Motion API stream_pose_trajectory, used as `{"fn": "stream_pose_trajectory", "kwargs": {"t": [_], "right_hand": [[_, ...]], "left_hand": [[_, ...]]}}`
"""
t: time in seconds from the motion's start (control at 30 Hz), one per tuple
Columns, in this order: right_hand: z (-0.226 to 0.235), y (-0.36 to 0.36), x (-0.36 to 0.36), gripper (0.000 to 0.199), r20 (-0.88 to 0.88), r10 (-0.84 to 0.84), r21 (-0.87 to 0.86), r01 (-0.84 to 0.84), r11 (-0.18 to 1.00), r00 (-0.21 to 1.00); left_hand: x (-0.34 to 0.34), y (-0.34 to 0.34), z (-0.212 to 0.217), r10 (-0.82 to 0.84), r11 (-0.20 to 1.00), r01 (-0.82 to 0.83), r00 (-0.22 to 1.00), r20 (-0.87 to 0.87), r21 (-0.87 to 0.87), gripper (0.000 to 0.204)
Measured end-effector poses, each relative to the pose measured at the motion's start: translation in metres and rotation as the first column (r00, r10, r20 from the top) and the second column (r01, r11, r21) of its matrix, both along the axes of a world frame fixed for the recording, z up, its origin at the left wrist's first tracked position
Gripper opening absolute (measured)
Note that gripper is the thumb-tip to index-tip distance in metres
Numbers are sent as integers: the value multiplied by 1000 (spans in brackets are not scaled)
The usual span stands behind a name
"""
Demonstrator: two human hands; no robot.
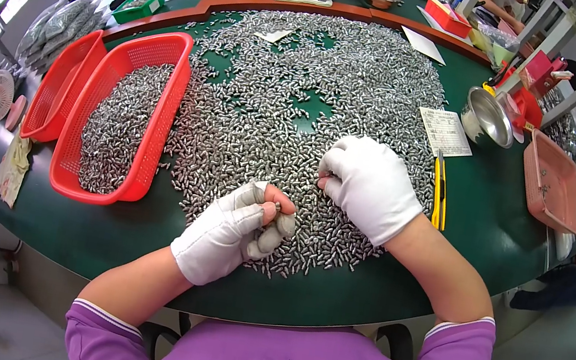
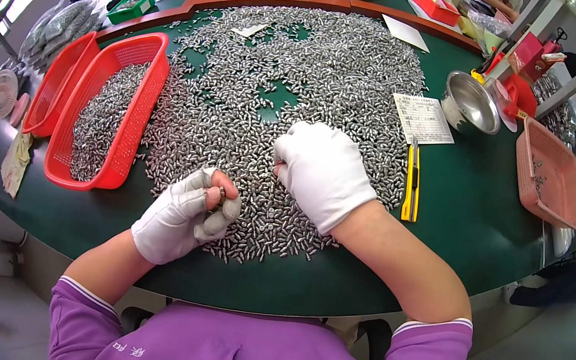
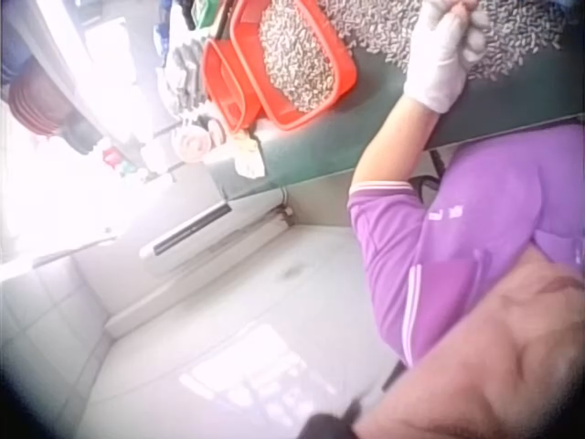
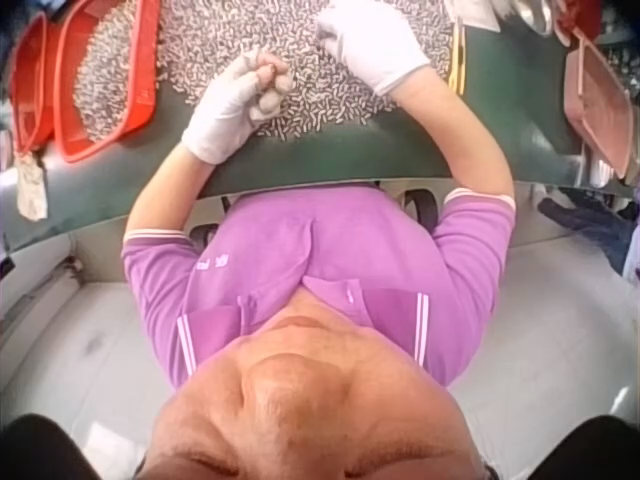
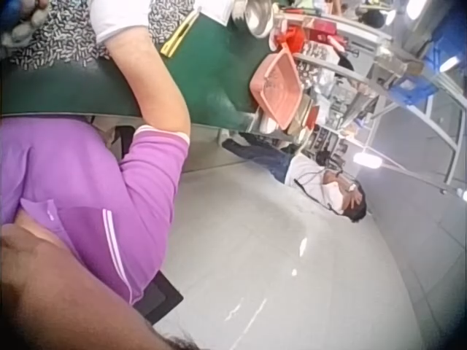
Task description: Sorting small metal components from a large pile into trays on a workbench.
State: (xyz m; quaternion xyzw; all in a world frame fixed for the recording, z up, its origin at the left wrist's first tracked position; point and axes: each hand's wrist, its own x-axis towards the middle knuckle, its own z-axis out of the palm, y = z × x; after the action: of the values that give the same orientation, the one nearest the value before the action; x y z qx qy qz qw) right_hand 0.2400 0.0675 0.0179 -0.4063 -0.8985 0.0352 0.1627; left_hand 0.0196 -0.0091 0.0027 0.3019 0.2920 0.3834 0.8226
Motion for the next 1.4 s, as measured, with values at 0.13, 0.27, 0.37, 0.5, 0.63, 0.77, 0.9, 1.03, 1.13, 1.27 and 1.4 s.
{"fn": "stream_pose_trajectory", "kwargs": {"t": [0.13,0.27,0.37,0.5,0.63,0.77,0.9,1.03,1.13,1.27,1.4], "right_hand": [[13,-5,-4,12,-276,136,-35,-151,988,952],[18,-15,-12,17,-425,308,7,-338,941,851],[12,-16,-14,17,-485,332,-40,-400,915,809],[8,-18,-16,19,-573,278,-212,-467,858,771],[8,-11,-13,23,-565,287,-111,-416,902,773],[3,-3,1,23,-73,60,-27,-63,998,995],[-8,3,2,16,33,11,-33,-10,999,999],[-5,0,0,12,71,-22,-21,24,1000,997],[4,-5,1,14,28,-5,-40,7,999,1000],[16,-11,5,19,142,-7,-142,27,989,990],[-1,-7,3,13,48,20,-96,-16,995,999]], "left_hand": [[0,0,2,3,998,-4,1000,-17,-57,29],[0,0,-1,-14,1000,14,1000,9,-4,35],[1,0,-1,-23,999,24,1000,21,-28,32],[2,1,-1,-18,999,16,999,-43,-29,27],[2,-1,1,0,1000,-1,999,-39,-11,22],[3,-1,1,17,1000,-17,999,-39,-4,19],[5,-2,4,63,998,-64,997,-55,-25,20],[6,-2,5,69,997,-71,996,-63,-31,21],[5,-1,3,52,999,-52,998,-33,-5,22],[3,-1,3,60,998,-61,997,-43,-23,24],[5,0,2,43,999,-44,998,-42,-20,28]]}}
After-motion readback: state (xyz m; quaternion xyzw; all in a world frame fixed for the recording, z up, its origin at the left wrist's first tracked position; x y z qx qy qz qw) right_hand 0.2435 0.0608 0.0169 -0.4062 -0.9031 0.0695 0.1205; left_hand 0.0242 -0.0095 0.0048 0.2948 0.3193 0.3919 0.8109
